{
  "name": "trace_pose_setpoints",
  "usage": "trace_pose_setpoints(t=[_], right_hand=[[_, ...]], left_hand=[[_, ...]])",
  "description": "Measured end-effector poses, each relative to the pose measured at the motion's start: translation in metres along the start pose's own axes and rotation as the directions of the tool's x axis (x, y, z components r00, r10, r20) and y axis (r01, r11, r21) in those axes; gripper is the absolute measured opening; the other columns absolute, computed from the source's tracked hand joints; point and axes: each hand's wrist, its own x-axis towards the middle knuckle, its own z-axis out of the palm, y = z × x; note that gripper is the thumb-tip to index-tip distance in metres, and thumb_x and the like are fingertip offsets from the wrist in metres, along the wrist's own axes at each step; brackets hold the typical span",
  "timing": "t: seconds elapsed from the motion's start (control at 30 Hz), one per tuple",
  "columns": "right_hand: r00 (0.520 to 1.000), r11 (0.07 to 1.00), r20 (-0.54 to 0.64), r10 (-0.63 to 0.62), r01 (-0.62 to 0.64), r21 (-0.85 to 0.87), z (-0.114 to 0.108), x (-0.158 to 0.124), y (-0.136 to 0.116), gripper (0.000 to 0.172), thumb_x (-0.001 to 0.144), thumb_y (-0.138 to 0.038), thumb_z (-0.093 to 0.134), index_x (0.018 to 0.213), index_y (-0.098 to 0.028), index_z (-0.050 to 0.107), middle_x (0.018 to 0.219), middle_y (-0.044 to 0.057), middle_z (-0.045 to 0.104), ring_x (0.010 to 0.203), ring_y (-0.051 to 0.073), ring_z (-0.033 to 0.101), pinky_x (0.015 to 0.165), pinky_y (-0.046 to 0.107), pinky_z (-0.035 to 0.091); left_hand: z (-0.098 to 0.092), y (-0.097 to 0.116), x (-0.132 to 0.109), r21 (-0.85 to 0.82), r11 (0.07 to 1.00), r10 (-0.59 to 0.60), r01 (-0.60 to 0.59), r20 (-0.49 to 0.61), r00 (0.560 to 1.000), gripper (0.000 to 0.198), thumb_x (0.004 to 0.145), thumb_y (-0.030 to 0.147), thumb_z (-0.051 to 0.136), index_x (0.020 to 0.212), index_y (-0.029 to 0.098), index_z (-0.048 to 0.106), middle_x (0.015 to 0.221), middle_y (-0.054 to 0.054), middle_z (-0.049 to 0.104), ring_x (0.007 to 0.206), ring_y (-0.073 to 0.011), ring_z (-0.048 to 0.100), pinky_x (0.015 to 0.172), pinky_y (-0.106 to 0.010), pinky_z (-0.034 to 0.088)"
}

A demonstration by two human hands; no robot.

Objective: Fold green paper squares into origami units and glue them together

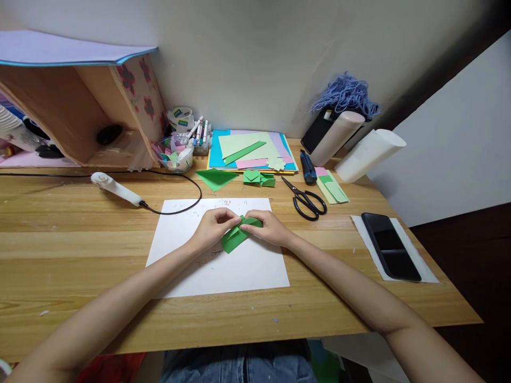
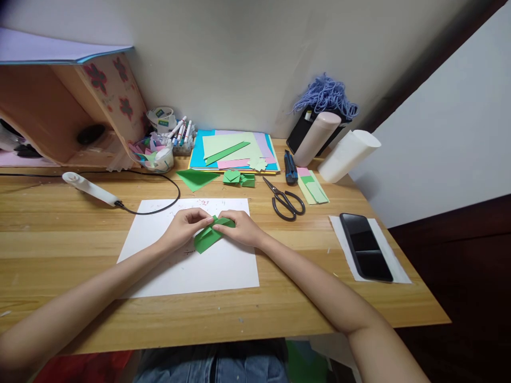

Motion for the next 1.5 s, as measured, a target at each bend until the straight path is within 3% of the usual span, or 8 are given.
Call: trace_pose_setpoints(t=[0.2,0.37,0.67,0.8,1.0,1.37,1.5], right_hand=[[1.000,1.000,-0.001,0.003,-0.003,-0.012,0.001,0.000,-0.001,0.021,0.079,-0.035,0.055,0.070,-0.016,0.058,0.069,0.000,0.054,0.066,0.013,0.048,0.062,0.023,0.036],[0.998,0.999,-0.060,0.033,-0.032,0.016,0.001,-0.001,0.000,0.020,0.080,-0.034,0.054,0.070,-0.016,0.056,0.067,-0.001,0.052,0.065,0.012,0.046,0.061,0.022,0.034],[0.991,0.995,-0.093,0.096,-0.091,0.050,0.003,0.001,-0.002,0.015,0.077,-0.031,0.054,0.073,-0.016,0.054,0.068,-0.002,0.051,0.064,0.011,0.044,0.059,0.022,0.033],[0.988,0.991,-0.115,0.105,-0.095,0.092,0.003,0.002,0.000,0.013,0.078,-0.028,0.053,0.071,-0.017,0.052,0.068,-0.002,0.050,0.065,0.012,0.045,0.060,0.023,0.033],[0.955,0.977,-0.253,0.154,-0.108,0.184,0.000,0.004,0.004,0.016,0.077,-0.031,0.053,0.069,-0.018,0.048,0.068,-0.001,0.048,0.066,0.013,0.046,0.062,0.024,0.035],[0.966,0.976,-0.216,0.138,-0.096,0.197,0.002,0.002,0.006,0.017,0.079,-0.033,0.053,0.072,-0.017,0.051,0.071,-0.001,0.051,0.068,0.013,0.048,0.063,0.024,0.037],[0.983,0.990,-0.166,0.080,-0.059,0.127,0.003,0.001,0.004,0.015,0.079,-0.032,0.055,0.078,-0.017,0.055,0.073,0.000,0.053,0.070,0.013,0.049,0.064,0.024,0.037]], left_hand=[[0.001,-0.008,0.000,0.031,0.999,0.014,-0.014,-0.011,1.000,0.027,0.072,0.040,0.061,0.071,0.013,0.063,0.068,-0.003,0.062,0.064,-0.0131,0.055,0.058,-0.023,0.042],[0.000,-0.008,-0.001,0.012,0.999,0.030,-0.030,0.025,0.999,0.032,0.073,0.038,0.061,0.095,0.014,0.061,0.082,-0.006,0.065,0.076,-0.0162,0.060,0.070,-0.027,0.045],[0.001,-0.009,-0.003,-0.020,0.999,0.049,-0.049,0.024,0.999,0.044,0.069,0.036,0.066,0.105,0.015,0.052,0.067,-0.001,0.062,0.063,-0.0137,0.058,0.058,-0.023,0.043],[-0.001,-0.007,-0.002,0.002,0.999,0.051,-0.051,0.058,0.997,0.041,0.073,0.036,0.062,0.108,0.016,0.052,0.074,-0.004,0.064,0.071,-0.0154,0.060,0.065,-0.026,0.045],[-0.008,-0.006,0.001,-0.018,0.997,0.074,-0.072,0.101,0.992,0.030,0.077,0.033,0.055,0.103,0.018,0.062,0.108,-0.009,0.063,0.102,-0.0212,0.056,0.087,-0.032,0.043],[-0.002,-0.010,0.000,0.012,0.998,0.061,-0.062,0.033,0.998,0.025,0.074,0.027,0.058,0.093,0.013,0.066,0.093,-0.009,0.068,0.084,-0.0197,0.062,0.073,-0.030,0.048],[0.000,-0.018,0.003,0.121,0.989,0.092,-0.090,-0.016,0.996,0.020,0.076,0.030,0.056,0.082,0.013,0.065,0.078,-0.006,0.067,0.072,-0.0169,0.062,0.065,-0.027,0.048]])
